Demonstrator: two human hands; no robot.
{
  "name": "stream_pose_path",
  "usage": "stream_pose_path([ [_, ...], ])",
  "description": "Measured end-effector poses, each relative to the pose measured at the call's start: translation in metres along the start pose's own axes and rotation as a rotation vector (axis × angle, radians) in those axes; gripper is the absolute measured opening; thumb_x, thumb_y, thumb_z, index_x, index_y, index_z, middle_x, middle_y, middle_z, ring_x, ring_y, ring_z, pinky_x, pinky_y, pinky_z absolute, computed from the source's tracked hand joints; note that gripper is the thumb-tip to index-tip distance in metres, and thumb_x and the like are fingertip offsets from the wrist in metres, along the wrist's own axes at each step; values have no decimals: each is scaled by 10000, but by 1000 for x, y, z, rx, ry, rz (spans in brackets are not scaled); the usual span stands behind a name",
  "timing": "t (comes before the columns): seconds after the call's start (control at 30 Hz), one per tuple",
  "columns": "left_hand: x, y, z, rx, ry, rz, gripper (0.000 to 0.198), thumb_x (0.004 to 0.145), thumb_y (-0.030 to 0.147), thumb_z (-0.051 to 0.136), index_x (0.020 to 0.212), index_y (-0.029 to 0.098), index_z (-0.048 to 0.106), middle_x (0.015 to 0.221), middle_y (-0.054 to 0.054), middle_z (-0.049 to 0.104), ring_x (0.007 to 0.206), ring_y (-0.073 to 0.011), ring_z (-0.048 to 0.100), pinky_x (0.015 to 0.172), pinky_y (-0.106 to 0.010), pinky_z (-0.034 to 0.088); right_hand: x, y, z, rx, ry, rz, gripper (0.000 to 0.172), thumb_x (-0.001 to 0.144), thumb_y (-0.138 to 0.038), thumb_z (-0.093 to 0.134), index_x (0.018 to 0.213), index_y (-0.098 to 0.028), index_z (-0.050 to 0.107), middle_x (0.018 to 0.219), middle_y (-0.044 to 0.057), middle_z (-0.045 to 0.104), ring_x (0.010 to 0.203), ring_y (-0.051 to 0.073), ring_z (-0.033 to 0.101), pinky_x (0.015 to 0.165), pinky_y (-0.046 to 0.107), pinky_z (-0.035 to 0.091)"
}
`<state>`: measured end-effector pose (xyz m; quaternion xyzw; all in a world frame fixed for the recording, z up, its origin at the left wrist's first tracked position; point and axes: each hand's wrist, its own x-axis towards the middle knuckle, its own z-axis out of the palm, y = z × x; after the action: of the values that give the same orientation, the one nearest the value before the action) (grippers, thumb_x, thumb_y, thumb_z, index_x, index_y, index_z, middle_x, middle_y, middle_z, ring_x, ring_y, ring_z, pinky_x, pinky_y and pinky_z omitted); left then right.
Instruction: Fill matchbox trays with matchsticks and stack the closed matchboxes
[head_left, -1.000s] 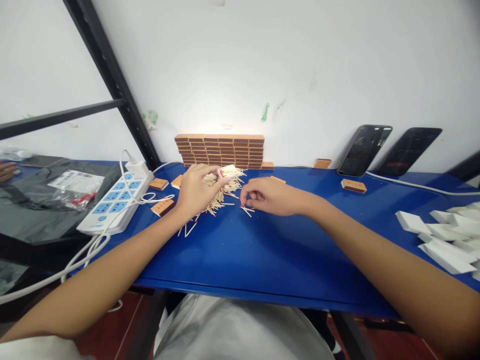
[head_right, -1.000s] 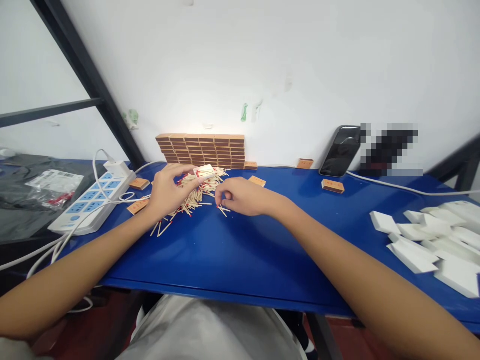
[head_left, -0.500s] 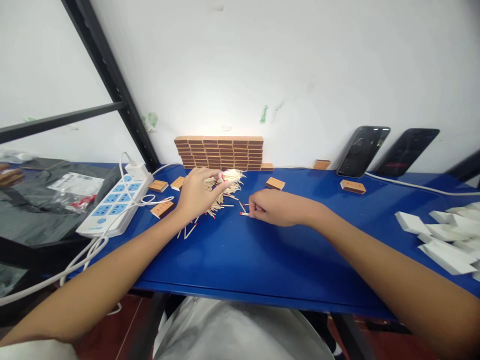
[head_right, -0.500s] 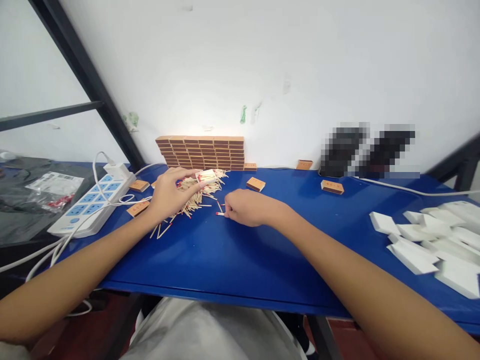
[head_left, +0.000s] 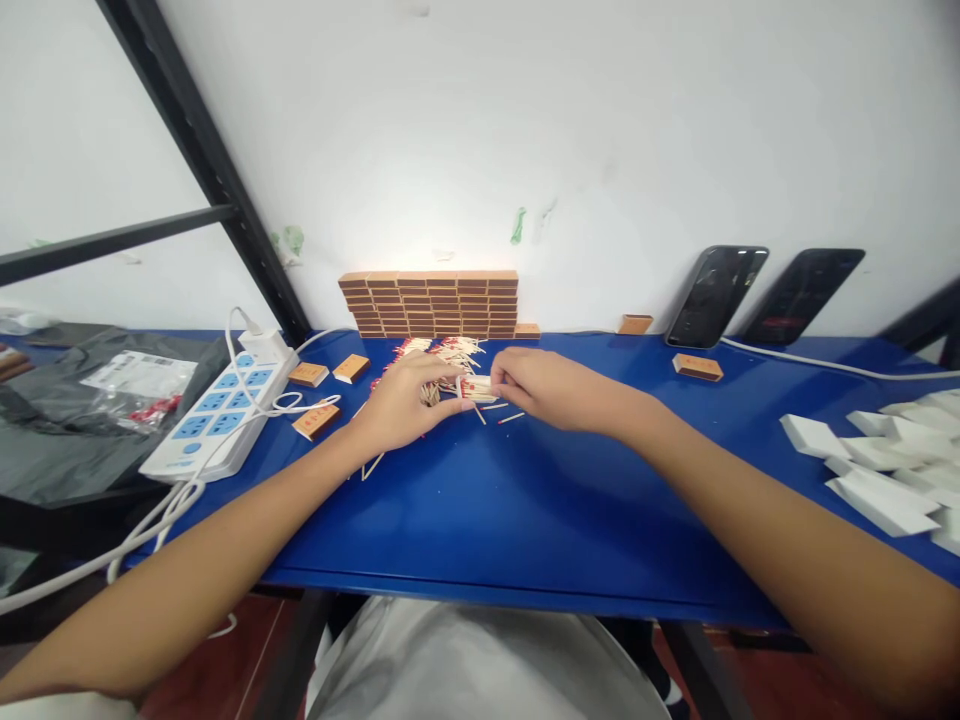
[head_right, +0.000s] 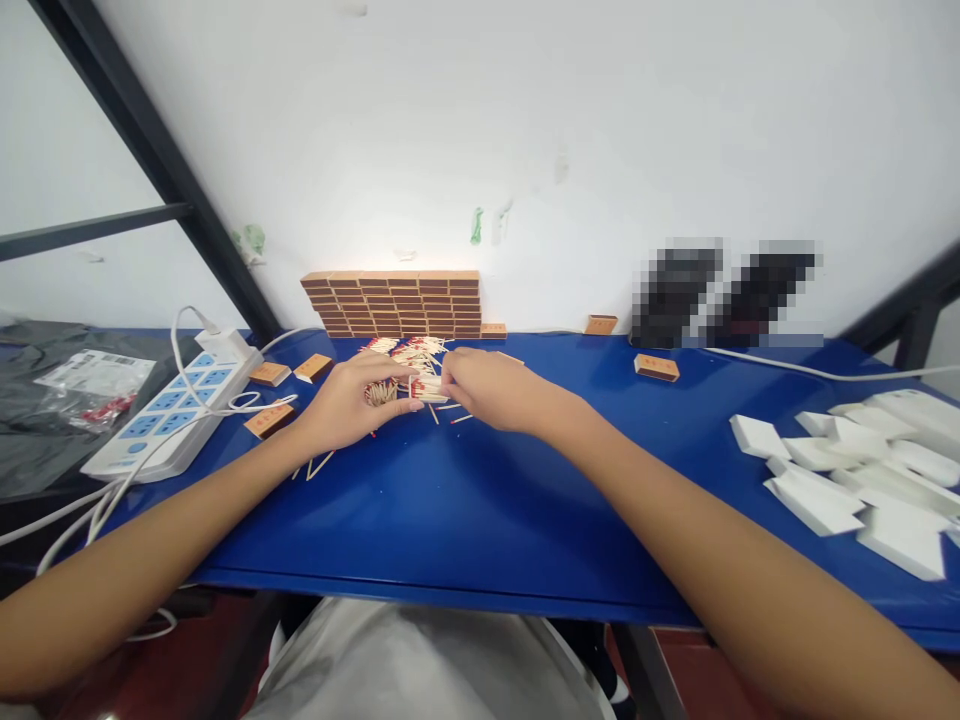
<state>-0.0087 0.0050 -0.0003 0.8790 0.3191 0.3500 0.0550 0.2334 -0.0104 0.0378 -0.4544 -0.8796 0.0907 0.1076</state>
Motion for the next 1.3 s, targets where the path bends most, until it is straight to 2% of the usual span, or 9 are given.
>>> stream_pose_path([
  [0.17, 0, 1, 1, -3, 18, 31, 324, 880, 466, 794, 1089, 218, 785, 1017, -56, 780, 940, -229, 689, 848, -363, 535, 3, -2, 5, 15, 118, -64, 97, 1002, -231, 559, 980, -177, 636, 997, 75, 675, 803, 175, 567, 696, 284, 344],
  [0.27, 0, -2, 1, 55, 79, -51, 354, 868, 478, 802, 1111, 220, 790, 1008, -58, 784, 937, -240, 685, 845, -370, 531, 5, -1, 5, -20, 289, -75, 132, 1014, -229, 520, 1006, -167, 636, 991, 86, 674, 809, 184, 559, 710, 294, 349],
  [0.33, 1, -3, 1, 106, 144, -142, 363, 864, 498, 799, 1104, 227, 797, 1018, -59, 789, 948, -252, 687, 855, -382, 526, 5, -1, 6, -40, 342, -31, 152, 1012, -252, 527, 964, -167, 643, 952, 83, 679, 794, 184, 557, 703, 298, 347],
  [0.43, 3, -4, -2, 142, 194, -248, 316, 880, 499, 779, 1044, 230, 803, 1029, -48, 795, 959, -259, 691, 874, -397, 518, 5, -2, 14, -32, 219, 52, 207, 973, -353, 621, 864, -182, 664, 886, 60, 686, 747, 173, 562, 674, 295, 340],
  [0.53, 4, -1, -4, 154, 199, -275, 288, 887, 486, 773, 1003, 223, 797, 1020, -40, 796, 953, -259, 692, 891, -408, 511, 6, -4, 25, -12, 87, 53, 265, 929, -441, 685, 843, -190, 679, 883, 54, 699, 763, 176, 588, 678, 292, 355],
  [0.73, 4, 1, -5, 149, 184, -255, 296, 913, 510, 732, 974, 225, 786, 982, -37, 791, 958, -256, 688, 881, -400, 513, 4, -13, 33, 3, -40, 87, 152, 976, -282, 624, 884, -179, 687, 923, 67, 721, 771, 172, 609, 659, 282, 360],
  [1.0, 2, -4, -2, 138, 161, -208, 359, 890, 552, 750, 1043, 231, 798, 1071, -59, 791, 972, -269, 681, 862, -405, 519, 5, 17, 11, -35, -78, -30, 124, 988, -220, 586, 900, -174, 660, 987, 84, 717, 867, 198, 609, 766, 293, 372],
  [1.1, 2, -5, -2, 133, 160, -200, 356, 890, 546, 754, 1071, 244, 801, 1058, -53, 791, 961, -262, 671, 863, -404, 517, 8, 25, 12, -18, -142, -34, 111, 962, -185, 605, 869, -185, 665, 952, 63, 715, 859, 193, 605, 786, 293, 364],
  [1.3, 1, -5, 0, 121, 159, -171, 395, 877, 557, 765, 1116, 246, 806, 1014, -53, 790, 944, -253, 660, 832, -373, 502, 10, 23, 20, 0, -78, -3, 132, 934, -307, 696, 919, -184, 648, 871, 34, 665, 750, 170, 549, 743, 285, 346],
])
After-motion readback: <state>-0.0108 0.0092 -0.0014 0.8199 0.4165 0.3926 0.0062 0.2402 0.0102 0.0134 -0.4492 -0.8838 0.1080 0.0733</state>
